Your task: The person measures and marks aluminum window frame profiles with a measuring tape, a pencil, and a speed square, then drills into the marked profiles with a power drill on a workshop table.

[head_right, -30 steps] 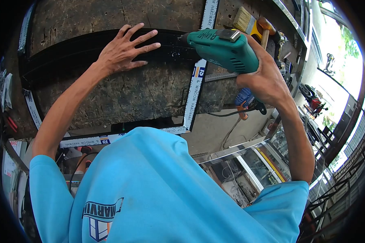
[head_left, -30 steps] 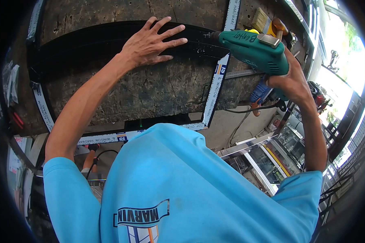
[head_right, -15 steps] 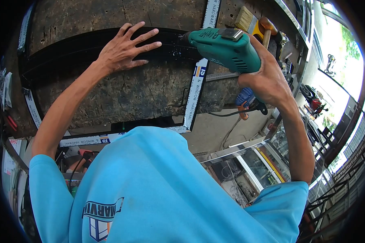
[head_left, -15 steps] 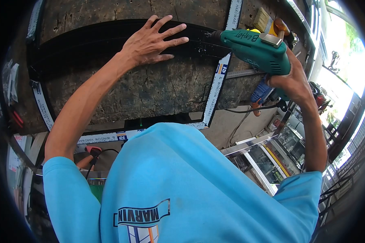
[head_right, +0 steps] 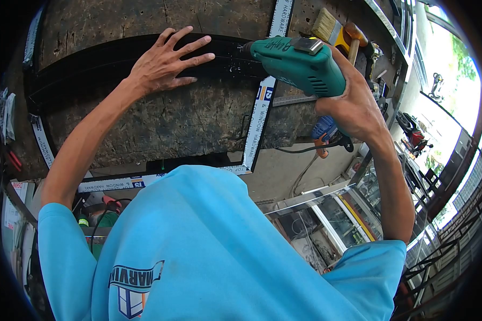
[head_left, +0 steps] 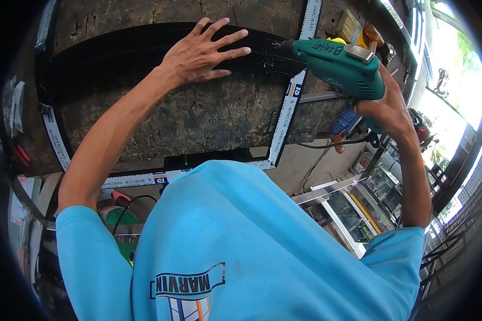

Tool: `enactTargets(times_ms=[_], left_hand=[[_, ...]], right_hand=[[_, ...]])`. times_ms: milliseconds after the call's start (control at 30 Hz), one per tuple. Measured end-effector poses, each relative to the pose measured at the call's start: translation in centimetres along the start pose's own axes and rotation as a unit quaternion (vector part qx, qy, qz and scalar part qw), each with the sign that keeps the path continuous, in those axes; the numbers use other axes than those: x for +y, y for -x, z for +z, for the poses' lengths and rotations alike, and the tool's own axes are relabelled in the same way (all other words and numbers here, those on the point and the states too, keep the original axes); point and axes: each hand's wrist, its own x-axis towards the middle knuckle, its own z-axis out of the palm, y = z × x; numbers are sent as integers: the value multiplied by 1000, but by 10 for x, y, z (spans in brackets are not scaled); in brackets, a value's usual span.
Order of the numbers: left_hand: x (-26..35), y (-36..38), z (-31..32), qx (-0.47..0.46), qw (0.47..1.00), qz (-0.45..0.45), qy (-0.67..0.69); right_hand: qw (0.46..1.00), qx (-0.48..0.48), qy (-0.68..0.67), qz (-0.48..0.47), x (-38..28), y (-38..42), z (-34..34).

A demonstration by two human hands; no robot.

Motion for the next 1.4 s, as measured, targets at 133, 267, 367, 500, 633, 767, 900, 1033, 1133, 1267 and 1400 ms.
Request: enactTargets(times_ms=[133, 267, 367, 500, 633, 767, 900, 1033, 1133, 1267, 1400], left_hand=[[0, 0, 0, 3, 1000, 1, 0], [0, 0, 1, 3, 1000, -1, -1], [0, 0, 0, -3, 1000, -3, -2], [1, 0, 1, -4, 1000, -4, 1], [0, 0, 0, -5, 1000, -4, 0], [1, 0, -1, -6, 1000, -4, -2], [1, 0, 0, -6, 1000, -3, 1], [0, 0, 2, 15, 1000, -1, 0], [0, -1, 0, -3, 1000, -6, -4], [1, 1, 1, -7, 1000, -5, 0], [1, 0, 0, -6, 1000, -5, -3]], right_hand=[[1000, 2, -12, -3, 3, -1, 0], [1000, 10, -4, -1, 5, -1, -1], [1000, 6, 3, -5, 5, -2, -1], [1000, 5, -12, -7, 4, -1, 0], [1000, 4, -2, -1, 2, -2, 0], [1000, 2, -9, -2, 3, -2, -1], [1000, 0, 23, -18, -14, 0, 6], [998, -5, 44, -49, -13, 0, 5], [999, 2, 14, -30, -3, 0, 2], [1000, 3, -14, 18, 0, 4, 1], [1000, 11, -16, 10, 0, 6, 1]])
